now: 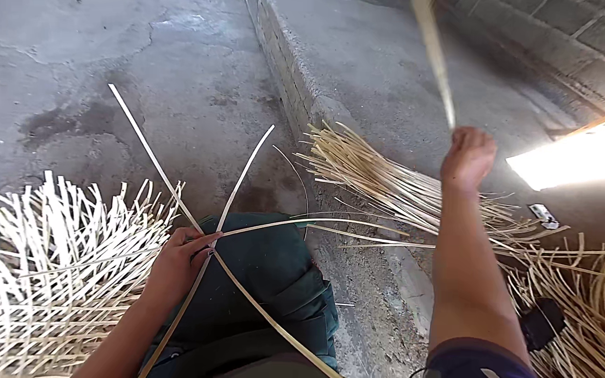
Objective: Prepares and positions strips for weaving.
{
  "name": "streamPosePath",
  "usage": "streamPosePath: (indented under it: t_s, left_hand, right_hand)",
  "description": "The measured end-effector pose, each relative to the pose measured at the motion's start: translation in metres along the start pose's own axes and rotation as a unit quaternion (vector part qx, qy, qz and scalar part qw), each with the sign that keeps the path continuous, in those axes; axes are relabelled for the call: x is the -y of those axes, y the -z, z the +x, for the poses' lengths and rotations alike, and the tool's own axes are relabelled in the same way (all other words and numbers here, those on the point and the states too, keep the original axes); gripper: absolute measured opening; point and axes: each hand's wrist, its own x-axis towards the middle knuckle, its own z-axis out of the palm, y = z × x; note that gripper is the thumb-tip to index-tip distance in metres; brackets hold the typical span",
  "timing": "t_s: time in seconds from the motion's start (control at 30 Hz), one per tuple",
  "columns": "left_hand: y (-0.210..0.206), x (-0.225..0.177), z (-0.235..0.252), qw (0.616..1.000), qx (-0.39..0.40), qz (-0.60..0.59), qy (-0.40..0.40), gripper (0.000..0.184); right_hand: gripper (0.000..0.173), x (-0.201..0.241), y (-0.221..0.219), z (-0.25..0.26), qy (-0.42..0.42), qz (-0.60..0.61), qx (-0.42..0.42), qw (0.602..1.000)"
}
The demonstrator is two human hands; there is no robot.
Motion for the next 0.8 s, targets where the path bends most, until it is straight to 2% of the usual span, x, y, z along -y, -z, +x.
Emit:
streamPosePath:
  t_s: [0.1, 0.17, 0.2, 0.3, 0.37, 0.47, 0.57, 0.63, 0.8]
  left_hand:
    - [0.003, -0.002, 0.001, 1.0, 0.015, 0.005, 0.011, 0.037]
    - [0.003, 0.0, 0.003, 1.0, 0.02, 0.005, 0.013, 0.036]
    - [0.003, 0.0, 0.003, 1.0, 0.024, 0.002, 0.014, 0.036]
    - [0.003, 0.002, 0.002, 0.999, 0.031, 0.001, 0.017, 0.036]
    - [0.003, 0.002, 0.002, 0.999, 0.03, 0.0, 0.014, 0.037]
    - [0.003, 0.001, 0.001, 1.0, 0.024, -0.007, 0.007, 0.037]
    - [0.005, 0.001, 0.002, 1.0, 0.028, -0.004, 0.012, 0.037]
    - [0.006, 0.0, 0.002, 0.999, 0.032, -0.006, 0.015, 0.036]
    - [0.008, -0.002, 0.001, 0.999, 0.043, -0.003, 0.022, 0.035]
  right_hand:
    - [0.042, 0.012, 0.053, 0.012, 0.017, 0.042, -0.064, 0.997]
    - [0.04, 0.009, 0.071, 0.025, 0.018, 0.103, -0.103, 0.989]
    - [0.039, 0.004, 0.074, 0.03, 0.008, 0.136, -0.091, 0.987]
    - [0.035, -0.022, 0.061, 0.034, -0.024, 0.193, 0.044, 0.98]
    - [0.031, -0.038, 0.036, 0.024, -0.051, 0.196, 0.114, 0.973]
    - [0.035, -0.046, 0.004, 0.0, -0.068, 0.191, 0.222, 0.954]
    - [0.035, -0.028, -0.03, -0.025, -0.033, 0.203, 0.388, 0.898]
    - [0.033, -0.017, -0.043, -0.039, -0.002, 0.192, 0.469, 0.862]
    - [0.045, -0.018, -0.037, -0.059, 0.008, 0.058, 0.525, 0.849]
